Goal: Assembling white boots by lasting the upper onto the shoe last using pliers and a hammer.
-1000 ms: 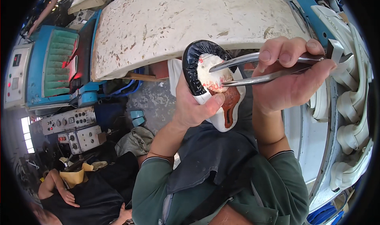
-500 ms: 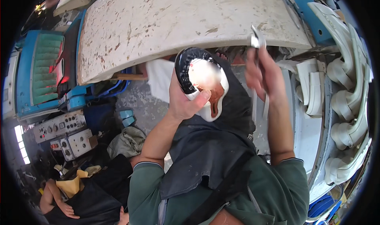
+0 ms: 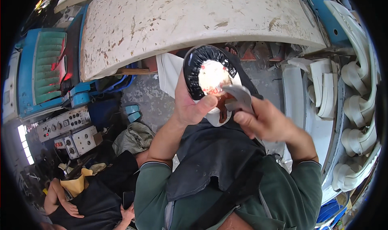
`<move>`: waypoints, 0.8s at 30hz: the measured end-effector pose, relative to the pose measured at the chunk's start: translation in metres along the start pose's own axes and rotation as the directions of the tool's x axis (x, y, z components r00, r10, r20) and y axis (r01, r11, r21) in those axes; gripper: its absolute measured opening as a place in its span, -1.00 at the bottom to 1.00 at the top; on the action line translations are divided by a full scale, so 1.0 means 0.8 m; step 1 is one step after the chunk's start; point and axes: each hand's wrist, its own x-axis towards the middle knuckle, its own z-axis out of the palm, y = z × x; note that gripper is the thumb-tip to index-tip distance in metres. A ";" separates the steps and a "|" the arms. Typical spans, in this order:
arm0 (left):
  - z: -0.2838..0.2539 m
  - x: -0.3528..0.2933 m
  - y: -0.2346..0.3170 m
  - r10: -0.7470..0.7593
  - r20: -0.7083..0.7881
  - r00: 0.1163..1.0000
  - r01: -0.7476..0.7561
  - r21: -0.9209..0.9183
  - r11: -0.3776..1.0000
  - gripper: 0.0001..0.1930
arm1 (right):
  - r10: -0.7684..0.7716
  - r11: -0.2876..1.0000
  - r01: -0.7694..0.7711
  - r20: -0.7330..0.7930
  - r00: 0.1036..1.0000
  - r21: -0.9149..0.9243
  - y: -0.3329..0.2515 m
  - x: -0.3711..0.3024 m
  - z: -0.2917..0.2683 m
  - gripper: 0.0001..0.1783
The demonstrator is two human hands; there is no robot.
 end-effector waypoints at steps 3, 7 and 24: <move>0.005 0.001 -0.006 -0.018 -0.024 1.000 0.019 0.013 1.000 -0.23 | -0.390 0.873 0.215 -0.361 0.847 -0.438 0.047 0.009 0.018 -0.69; 0.002 -0.005 -0.008 -0.028 -0.057 0.998 0.028 -0.009 1.000 -0.22 | 0.046 0.979 -0.109 -0.337 0.940 -0.170 0.042 0.016 -0.029 -0.75; 0.030 -0.018 0.049 -0.104 -0.183 0.978 0.124 0.100 0.987 -0.51 | -0.122 0.971 0.069 -0.228 0.966 -0.229 0.073 0.044 -0.061 -0.42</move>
